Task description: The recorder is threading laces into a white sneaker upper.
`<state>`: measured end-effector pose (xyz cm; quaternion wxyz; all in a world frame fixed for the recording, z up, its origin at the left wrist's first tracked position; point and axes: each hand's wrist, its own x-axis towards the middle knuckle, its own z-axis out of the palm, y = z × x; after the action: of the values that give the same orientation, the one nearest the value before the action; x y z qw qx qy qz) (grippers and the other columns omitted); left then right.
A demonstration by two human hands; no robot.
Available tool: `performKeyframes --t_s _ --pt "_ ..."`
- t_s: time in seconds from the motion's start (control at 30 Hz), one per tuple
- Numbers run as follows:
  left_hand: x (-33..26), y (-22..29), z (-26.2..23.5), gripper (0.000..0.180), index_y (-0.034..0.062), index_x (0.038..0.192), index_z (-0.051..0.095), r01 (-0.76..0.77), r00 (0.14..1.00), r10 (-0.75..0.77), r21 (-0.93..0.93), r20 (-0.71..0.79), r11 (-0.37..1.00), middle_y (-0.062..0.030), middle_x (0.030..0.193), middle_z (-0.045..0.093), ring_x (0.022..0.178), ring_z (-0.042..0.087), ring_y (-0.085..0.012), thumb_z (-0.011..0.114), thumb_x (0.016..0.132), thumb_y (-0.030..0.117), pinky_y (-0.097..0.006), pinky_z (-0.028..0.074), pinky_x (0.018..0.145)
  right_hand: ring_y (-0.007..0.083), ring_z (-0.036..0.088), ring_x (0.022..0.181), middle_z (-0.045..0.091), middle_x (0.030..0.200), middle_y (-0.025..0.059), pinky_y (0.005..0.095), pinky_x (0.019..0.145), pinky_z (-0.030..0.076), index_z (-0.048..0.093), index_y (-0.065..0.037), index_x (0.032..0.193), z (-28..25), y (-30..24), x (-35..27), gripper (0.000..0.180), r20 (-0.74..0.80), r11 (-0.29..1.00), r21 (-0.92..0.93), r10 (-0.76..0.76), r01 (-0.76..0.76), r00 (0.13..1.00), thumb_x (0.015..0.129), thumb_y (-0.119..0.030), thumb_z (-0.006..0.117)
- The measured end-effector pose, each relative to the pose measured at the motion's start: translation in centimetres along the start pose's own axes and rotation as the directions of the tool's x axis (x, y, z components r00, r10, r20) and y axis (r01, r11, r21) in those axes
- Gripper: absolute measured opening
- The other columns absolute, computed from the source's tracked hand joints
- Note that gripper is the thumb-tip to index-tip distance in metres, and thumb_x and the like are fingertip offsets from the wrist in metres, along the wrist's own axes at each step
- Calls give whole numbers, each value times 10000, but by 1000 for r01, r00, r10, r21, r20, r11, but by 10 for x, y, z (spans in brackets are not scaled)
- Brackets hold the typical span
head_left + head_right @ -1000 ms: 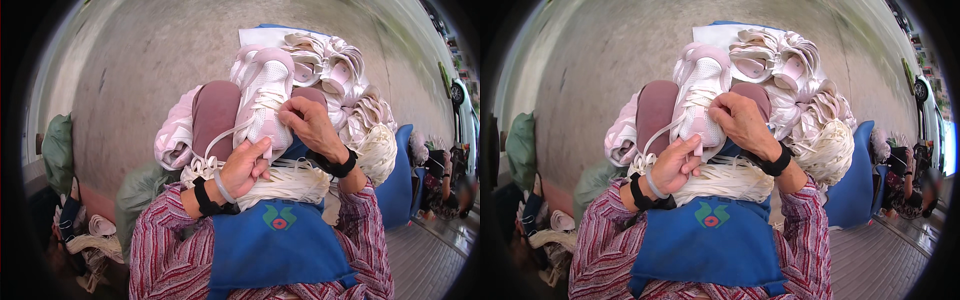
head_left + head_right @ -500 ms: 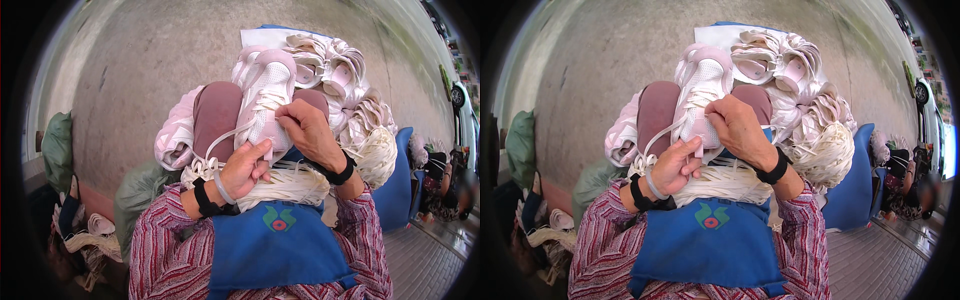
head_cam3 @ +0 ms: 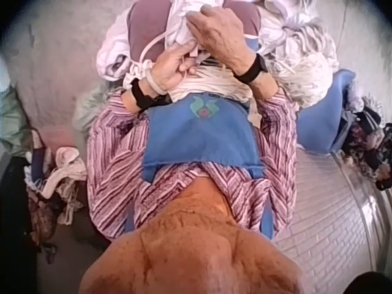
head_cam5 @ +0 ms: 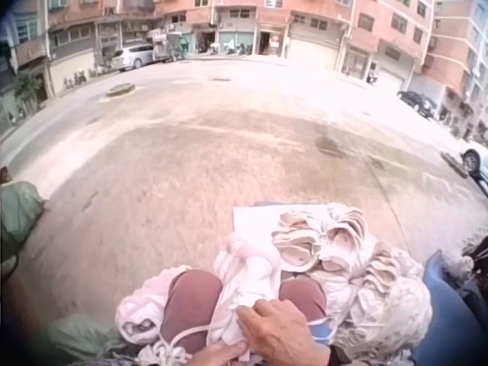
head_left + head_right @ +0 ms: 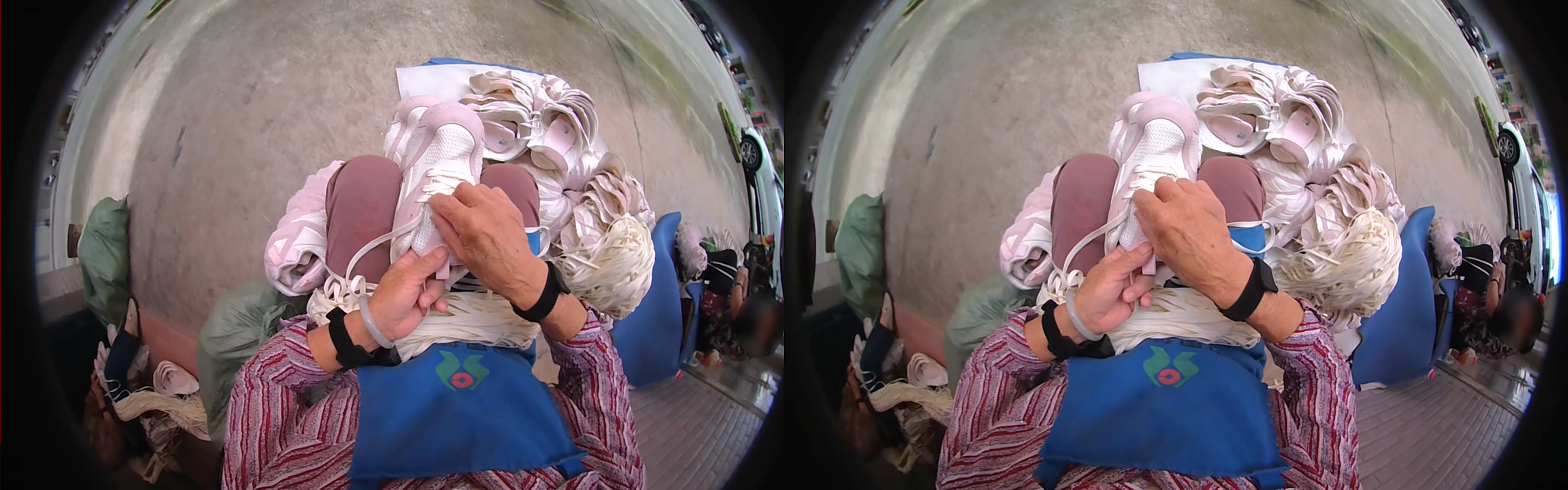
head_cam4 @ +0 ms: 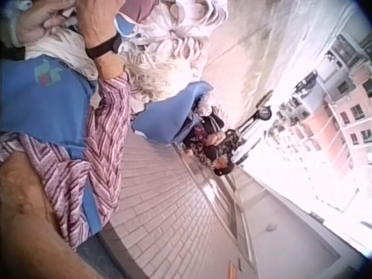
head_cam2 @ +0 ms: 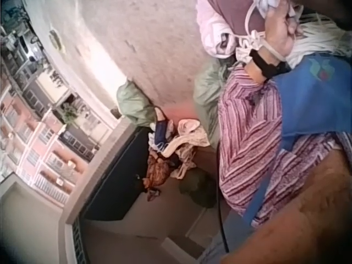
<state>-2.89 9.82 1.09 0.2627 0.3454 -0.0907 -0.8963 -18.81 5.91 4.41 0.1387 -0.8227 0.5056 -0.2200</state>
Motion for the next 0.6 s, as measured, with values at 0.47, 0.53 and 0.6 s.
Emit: performKeyframes --t_s 0.47,0.53,0.6 --pt "6 -17 -12 192 130 951 528 -25 999 26 -45 27 999 74 698 467 450 405 -13 563 959 318 -213 471 453 261 530 708 507 747 90 385 647 394 604 -81 722 1 -5 9 69 56 990 -118 -70 76 996 745 -136 638" --pt "3 -18 -11 180 130 960 525 -22 1000 22 -40 -5 999 74 682 458 456 400 -18 564 960 305 -223 468 469 266 531 700 510 747 93 387 648 397 604 -78 715 -5 -11 12 73 81 989 -119 -80 90 993 751 -135 634" --pt "3 -17 -6 156 127 1008 510 -43 999 41 -55 -35 998 72 661 451 446 395 -20 545 969 274 -221 457 465 267 536 704 513 746 96 388 651 398 609 -74 714 -9 -12 17 78 102 985 -127 -107 119 989 755 -135 635"
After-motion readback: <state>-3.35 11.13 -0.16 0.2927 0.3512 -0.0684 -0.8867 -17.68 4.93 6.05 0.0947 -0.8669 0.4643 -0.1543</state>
